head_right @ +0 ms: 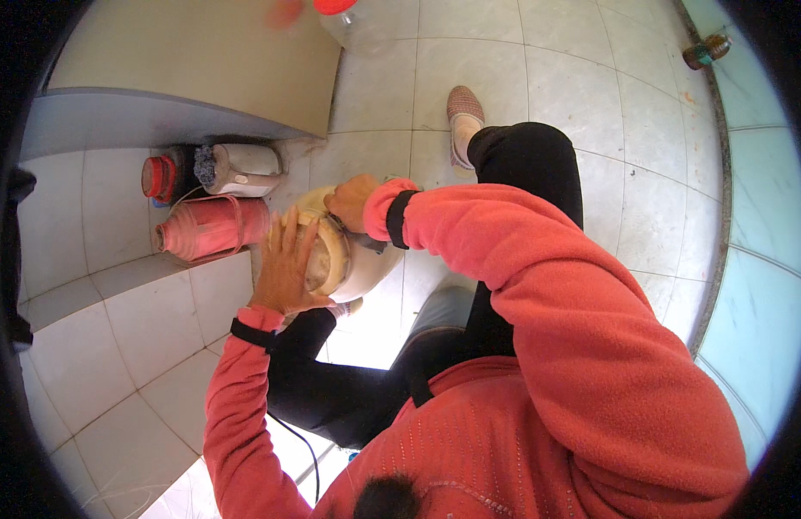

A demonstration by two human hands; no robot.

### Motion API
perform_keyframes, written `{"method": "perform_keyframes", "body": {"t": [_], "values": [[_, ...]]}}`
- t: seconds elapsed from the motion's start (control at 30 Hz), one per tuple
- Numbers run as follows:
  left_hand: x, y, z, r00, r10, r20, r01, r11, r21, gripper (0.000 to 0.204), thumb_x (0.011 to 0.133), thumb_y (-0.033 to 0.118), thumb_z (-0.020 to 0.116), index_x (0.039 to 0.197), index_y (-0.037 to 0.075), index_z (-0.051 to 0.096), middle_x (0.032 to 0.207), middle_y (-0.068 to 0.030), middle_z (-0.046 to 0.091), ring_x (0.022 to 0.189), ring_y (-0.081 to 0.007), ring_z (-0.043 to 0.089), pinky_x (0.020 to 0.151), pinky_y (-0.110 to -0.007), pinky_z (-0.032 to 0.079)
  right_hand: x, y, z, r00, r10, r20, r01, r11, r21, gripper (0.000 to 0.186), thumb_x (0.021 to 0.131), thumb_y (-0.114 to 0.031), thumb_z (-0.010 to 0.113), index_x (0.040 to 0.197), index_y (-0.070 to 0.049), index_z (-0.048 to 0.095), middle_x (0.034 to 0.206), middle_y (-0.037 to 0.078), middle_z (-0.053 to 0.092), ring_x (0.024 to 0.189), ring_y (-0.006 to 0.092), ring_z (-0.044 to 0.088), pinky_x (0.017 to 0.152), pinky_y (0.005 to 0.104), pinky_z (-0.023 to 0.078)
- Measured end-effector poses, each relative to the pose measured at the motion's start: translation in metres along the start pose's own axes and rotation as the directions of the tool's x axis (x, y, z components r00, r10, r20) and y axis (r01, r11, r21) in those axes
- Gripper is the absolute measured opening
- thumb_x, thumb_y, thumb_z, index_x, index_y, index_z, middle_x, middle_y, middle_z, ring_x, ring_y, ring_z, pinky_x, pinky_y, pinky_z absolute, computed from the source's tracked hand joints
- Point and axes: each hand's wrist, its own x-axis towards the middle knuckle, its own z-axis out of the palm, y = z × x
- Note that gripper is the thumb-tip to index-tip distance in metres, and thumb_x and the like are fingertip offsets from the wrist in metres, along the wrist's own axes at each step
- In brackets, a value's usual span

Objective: The person sits on the floor and cleans a large beige plastic container and its lid using a grey cloth. They wipe the inside and outside of the container and the lid, then place the lid back on the container.

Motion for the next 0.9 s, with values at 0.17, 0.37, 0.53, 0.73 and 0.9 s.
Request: {"method": "perform_keyframes", "body": {"t": [0.17, 0.37, 0.53, 0.73, 0.9], "values": [[-0.001, 0.008, 0.016, 0.95, -0.272, -0.156, 0.246, 0.955, -0.167, 0.125, 0.048, 0.058, 0.081, 0.147, 0.012, 0.019, 0.147, -0.0255, 0.019, 0.129, -0.0502, 0.024, 0.094, -0.064, 0.031, 0.002, -0.004, 0.002, 1.0, -0.004, 0.002, 0.004, 0.999, 0.038, 0.027, 0.072, -0.014, 0.062, 0.098, -0.005, 0.061, 0.089, 0.016, 0.064, 0.081, 0.0369, 0.064, 0.067, 0.0457, 0.051], [-0.01, 0.033, 0.031, 0.67, -0.739, -0.068, 0.629, 0.614, -0.477, 0.113, 0.065, 0.062, 0.072, 0.147, 0.01, 0.015, 0.14, -0.0339, 0.025, 0.124, -0.0524, 0.031, 0.094, -0.058, 0.037, -0.001, -0.009, 0.005, 0.999, -0.007, -0.037, 0.009, 0.999, 0.045, 0.027, 0.073, -0.013, 0.061, 0.099, -0.005, 0.061, 0.088, 0.017, 0.064, 0.081, 0.0375, 0.064, 0.068, 0.0455, 0.051], [-0.04, 0.026, 0.014, 0.822, -0.537, -0.189, 0.44, 0.81, -0.387, 0.118, 0.058, 0.061, 0.076, 0.147, 0.012, 0.017, 0.147, -0.0308, 0.016, 0.131, -0.0548, 0.019, 0.101, -0.06, 0.029, 0.0, -0.008, 0.004, 1.0, -0.016, -0.018, 0.017, 0.998, 0.066, 0.027, 0.072, -0.012, 0.061, 0.098, -0.005, 0.06, 0.088, 0.017, 0.063, 0.08, 0.0379, 0.063, 0.068, 0.0456, 0.05], [-0.007, 0.027, 0.023, 0.919, -0.374, -0.124, 0.366, 0.927, -0.084, 0.121, 0.049, 0.052, 0.083, 0.147, 0.015, 0.021, 0.15, -0.0236, 0.016, 0.134, -0.05, 0.018, 0.099, -0.066, 0.025, -0.002, -0.009, 0.004, 0.998, -0.006, -0.062, 0.009, 0.999, 0.036, 0.03, 0.068, -0.011, 0.065, 0.097, -0.005, 0.06, 0.09, 0.016, 0.063, 0.082, 0.0373, 0.063, 0.068, 0.0455, 0.05], [-0.011, 0.012, 0.031, 0.903, -0.37, -0.22, 0.339, 0.926, -0.168, 0.121, 0.048, 0.05, 0.083, 0.147, 0.017, 0.022, 0.151, -0.022, 0.014, 0.133, -0.0514, 0.018, 0.097, -0.067, 0.026, -0.004, -0.015, 0.003, 1.0, -0.006, -0.025, 0.006, 1.0, 0.02, 0.033, 0.066, -0.01, 0.067, 0.099, -0.007, 0.06, 0.091, 0.015, 0.063, 0.083, 0.0366, 0.063, 0.069, 0.045, 0.051]]}}
